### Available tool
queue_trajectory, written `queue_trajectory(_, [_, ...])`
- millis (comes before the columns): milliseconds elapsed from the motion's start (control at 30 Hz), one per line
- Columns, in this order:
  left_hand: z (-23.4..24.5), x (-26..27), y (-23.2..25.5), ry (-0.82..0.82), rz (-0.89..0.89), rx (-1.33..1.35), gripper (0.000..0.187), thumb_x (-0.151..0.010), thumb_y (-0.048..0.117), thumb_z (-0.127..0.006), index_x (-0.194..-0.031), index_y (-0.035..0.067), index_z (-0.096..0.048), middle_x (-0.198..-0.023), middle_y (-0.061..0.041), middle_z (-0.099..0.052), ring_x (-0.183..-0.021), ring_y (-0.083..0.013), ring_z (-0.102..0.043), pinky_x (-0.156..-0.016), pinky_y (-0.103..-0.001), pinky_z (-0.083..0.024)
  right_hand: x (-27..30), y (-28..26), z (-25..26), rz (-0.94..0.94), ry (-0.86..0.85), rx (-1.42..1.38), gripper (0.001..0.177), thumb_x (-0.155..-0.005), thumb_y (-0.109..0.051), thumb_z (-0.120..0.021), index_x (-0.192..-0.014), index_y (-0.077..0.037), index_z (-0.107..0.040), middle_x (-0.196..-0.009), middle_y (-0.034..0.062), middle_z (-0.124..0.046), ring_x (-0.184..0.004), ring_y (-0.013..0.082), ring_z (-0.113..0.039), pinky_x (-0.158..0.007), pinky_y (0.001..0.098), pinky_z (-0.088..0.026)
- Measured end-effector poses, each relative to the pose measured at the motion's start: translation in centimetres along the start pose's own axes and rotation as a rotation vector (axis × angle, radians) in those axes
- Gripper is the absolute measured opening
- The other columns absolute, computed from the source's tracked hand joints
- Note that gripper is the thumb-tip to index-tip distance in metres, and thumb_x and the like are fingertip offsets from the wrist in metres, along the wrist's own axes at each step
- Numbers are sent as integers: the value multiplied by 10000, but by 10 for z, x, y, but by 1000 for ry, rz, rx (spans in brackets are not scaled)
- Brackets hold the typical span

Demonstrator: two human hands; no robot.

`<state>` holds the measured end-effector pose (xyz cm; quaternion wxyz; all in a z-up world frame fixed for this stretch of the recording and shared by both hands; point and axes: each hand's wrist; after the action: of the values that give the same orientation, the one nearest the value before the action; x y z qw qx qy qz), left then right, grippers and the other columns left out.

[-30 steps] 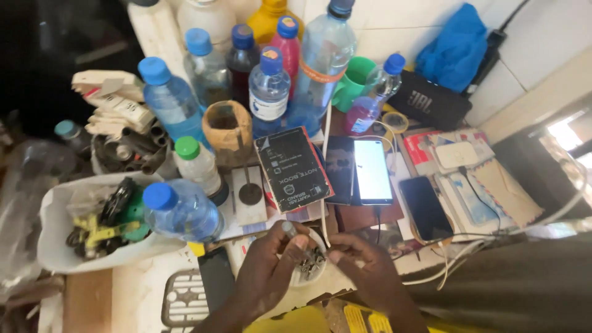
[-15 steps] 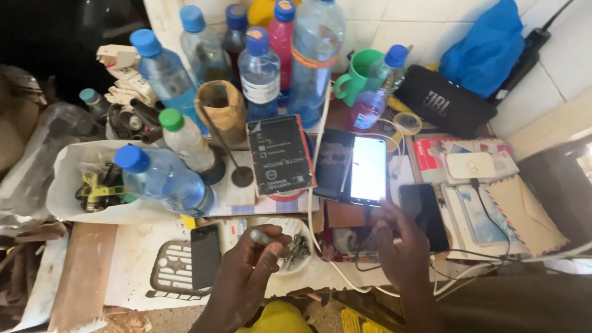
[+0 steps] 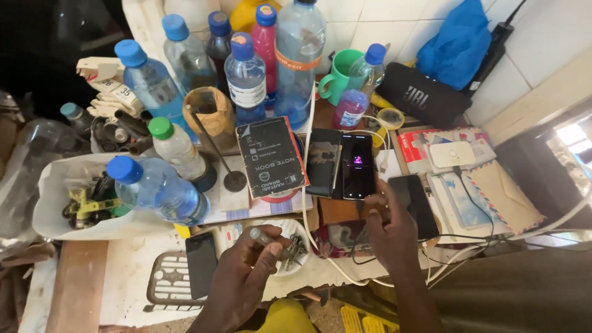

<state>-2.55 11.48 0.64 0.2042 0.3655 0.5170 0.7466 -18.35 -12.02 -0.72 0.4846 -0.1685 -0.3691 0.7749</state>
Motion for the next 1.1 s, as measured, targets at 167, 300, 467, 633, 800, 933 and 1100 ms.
queue_trajectory(167, [5, -4, 12, -47, 90, -13, 351, -949, 450, -622, -1198, 234, -743, -1108, 68, -919, -919, -128, -793, -810, -329, -653, -4, 3, -3, 22, 37, 16, 661, -979, -307, -455, -1635, -230, -450, -1247, -68, -785, -790, 196, -741, -760, 436, -575])
queue_trajectory(300, [9, -8, 17, -92, 100, -4, 337, -967, 423, -615, -1234, 259, -740, -1165, 18, -922, -1037, -125, -836, -859, -332, -643, 1, -12, 0, 0, 95, -31, 544, -1018, -301, -495, -1550, -241, -594, -1102, -42, -827, -606, 140, -648, -627, 363, -565])
queue_trajectory(467, [12, -14, 29, -119, 122, 12, 299, -954, 405, -650, -1163, 214, -745, -1037, 5, -909, -926, -145, -843, -809, -333, -634, 23, -39, -4, -140, -102, -4, 493, -946, -473, -582, -1371, -301, -762, -792, -2, -730, -608, 131, -586, -602, 302, -516])
queue_trajectory(633, [14, -21, 15, -144, 71, -8, 200, -962, 375, -735, -1033, 188, -742, -829, -25, -817, -742, -148, -731, -703, -298, -538, 54, -57, -36, 193, -537, -214, 269, -913, -290, -710, -1121, -179, -840, -1033, 27, -887, -927, 163, -845, -837, 347, -701])
queue_trajectory(800, [14, -35, -13, 26, -295, -31, 230, -944, 346, -812, -853, 178, -682, -843, 49, -604, -715, -114, -572, -660, -291, -448, 56, -75, -53, 170, -604, -295, 183, -940, -246, -740, -1078, -156, -820, -804, -11, -709, -739, 132, -608, -696, 330, -478])
queue_trajectory(933, [19, -36, -12, -16, -275, -113, 265, -912, 328, -855, -770, 191, -678, -807, 39, -598, -699, -123, -575, -631, -306, -424, 54, -68, -60, 189, -596, -293, 115, -945, -242, -763, -995, -138, -764, -777, -3, -699, -699, 129, -609, -648, 324, -491])
queue_trajectory(1100, [19, -38, -13, -133, -169, 21, 335, -905, 232, -928, -760, 139, -641, -772, 5, -580, -687, -140, -510, -627, -314, -411, 53, -56, -65, 131, -599, -310, 38, -923, -164, -766, -927, -133, -744, -775, -8, -688, -718, 117, -607, -668, 327, -518])
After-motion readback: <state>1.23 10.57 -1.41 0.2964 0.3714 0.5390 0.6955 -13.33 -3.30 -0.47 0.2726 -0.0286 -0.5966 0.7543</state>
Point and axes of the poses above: each hand's wrist, its own x-axis away from the middle knuckle, its own z-axis out of the back of the hand, y = z × x
